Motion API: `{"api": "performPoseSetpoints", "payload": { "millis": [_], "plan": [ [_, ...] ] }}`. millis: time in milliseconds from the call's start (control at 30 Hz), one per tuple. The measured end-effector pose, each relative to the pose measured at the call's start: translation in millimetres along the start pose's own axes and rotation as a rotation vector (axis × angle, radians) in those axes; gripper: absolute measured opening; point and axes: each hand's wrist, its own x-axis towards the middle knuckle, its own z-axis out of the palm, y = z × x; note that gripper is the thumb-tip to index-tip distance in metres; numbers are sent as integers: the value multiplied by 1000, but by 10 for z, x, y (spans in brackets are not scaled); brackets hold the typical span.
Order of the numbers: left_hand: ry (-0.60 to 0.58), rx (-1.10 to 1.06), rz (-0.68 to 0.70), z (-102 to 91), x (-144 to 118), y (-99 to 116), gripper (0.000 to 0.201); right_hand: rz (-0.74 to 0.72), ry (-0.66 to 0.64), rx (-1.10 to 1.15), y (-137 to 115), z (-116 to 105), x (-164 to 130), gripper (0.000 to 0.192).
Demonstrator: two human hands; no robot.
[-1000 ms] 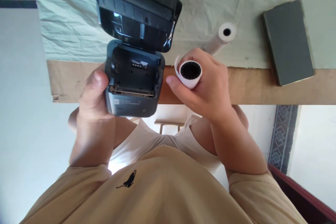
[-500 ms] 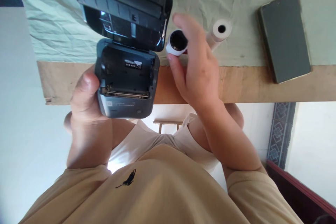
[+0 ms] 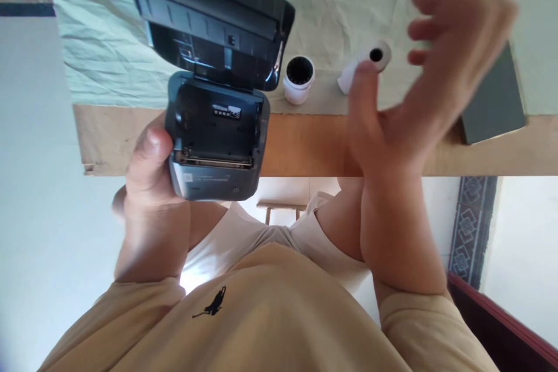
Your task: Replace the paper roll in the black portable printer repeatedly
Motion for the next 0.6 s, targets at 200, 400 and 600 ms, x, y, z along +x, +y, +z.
{"api": "performPoseSetpoints", "payload": {
  "millis": [200,400,600],
  "plan": [
    [-3,4,8,-17,5,-16,52,17,-171,-445,-2,-38,60,46],
    [-28,3,-21,-22,-6,-18,52,57,-212,-320,-97,-73,-23,73],
    [-31,30,-20,-22,7,3,55,-23,-258,-363,-18,-132,-27,61]
  ]
}}
